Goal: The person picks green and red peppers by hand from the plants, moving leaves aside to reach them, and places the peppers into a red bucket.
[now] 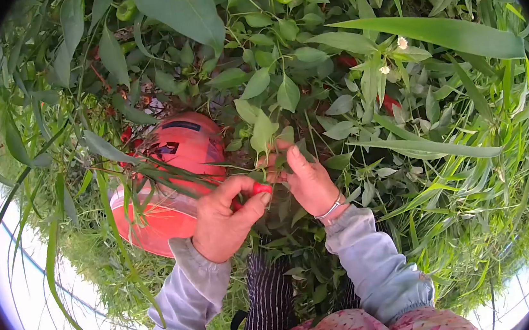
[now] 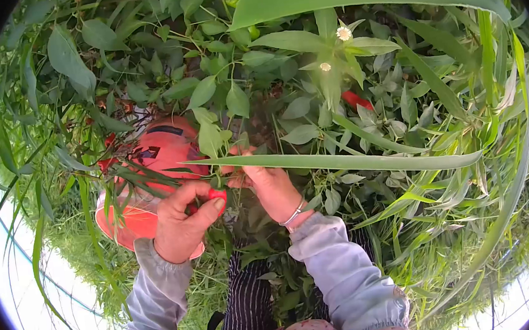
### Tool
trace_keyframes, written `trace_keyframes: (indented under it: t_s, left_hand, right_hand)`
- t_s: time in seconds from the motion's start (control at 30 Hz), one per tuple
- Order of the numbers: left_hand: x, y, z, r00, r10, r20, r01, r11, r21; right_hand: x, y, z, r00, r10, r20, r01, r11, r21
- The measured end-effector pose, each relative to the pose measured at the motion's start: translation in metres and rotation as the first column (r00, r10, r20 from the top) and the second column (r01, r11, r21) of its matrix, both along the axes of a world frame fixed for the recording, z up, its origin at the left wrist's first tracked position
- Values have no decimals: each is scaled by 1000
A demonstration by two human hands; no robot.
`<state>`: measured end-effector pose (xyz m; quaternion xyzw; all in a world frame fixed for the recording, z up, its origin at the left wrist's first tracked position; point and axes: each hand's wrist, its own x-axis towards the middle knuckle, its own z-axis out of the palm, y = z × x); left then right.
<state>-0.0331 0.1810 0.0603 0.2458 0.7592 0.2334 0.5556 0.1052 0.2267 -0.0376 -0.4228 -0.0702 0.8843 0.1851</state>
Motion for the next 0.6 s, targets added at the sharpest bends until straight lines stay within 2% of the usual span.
trace_keyframes:
  t_s: [0.03,0.07,0.17,0.23,0.3,0.33,0.43,0.47,0.53,0.6]
  left_hand:
    - [6,4,-5,995,-59,-83,62,997,36]
    - [10,7,-10,965,-215,-152,210,977,-45]
    - [24,0,-18,827,-472,-305,488,872,-24]
    - [26,-5,-18,829,-483,-283,486,872,-63]
    - [18,-4,-14,845,-479,-238,475,877,-77]
    - [16,-2,-12,820,-503,-274,500,862,-84]
    - [15,-1,-14,668,-564,-485,636,771,-21]
    - [15,-1,-15,648,-586,-486,655,755,-36]
    - [14,-1,-15,607,-628,-487,691,720,-67]
    - [15,-3,-15,679,-579,-451,653,757,11]
  right_hand:
    - [-1,-2,1,999,-36,-11,36,999,0]
    - [3,-6,-6,997,-42,-67,43,999,9]
    - [1,-13,-11,982,63,178,-93,981,168]
    - [7,-10,-17,951,204,234,-247,954,169]
    - [2,-6,-11,969,184,165,-189,982,15]
    - [1,-5,-6,970,180,165,-190,981,46]
    - [-6,-8,-13,909,223,353,-300,936,181]
    - [-3,-6,-13,880,285,380,-373,910,180]
    - [1,-1,-7,947,239,216,-270,955,124]
    - [6,1,-5,978,177,112,-185,980,68]
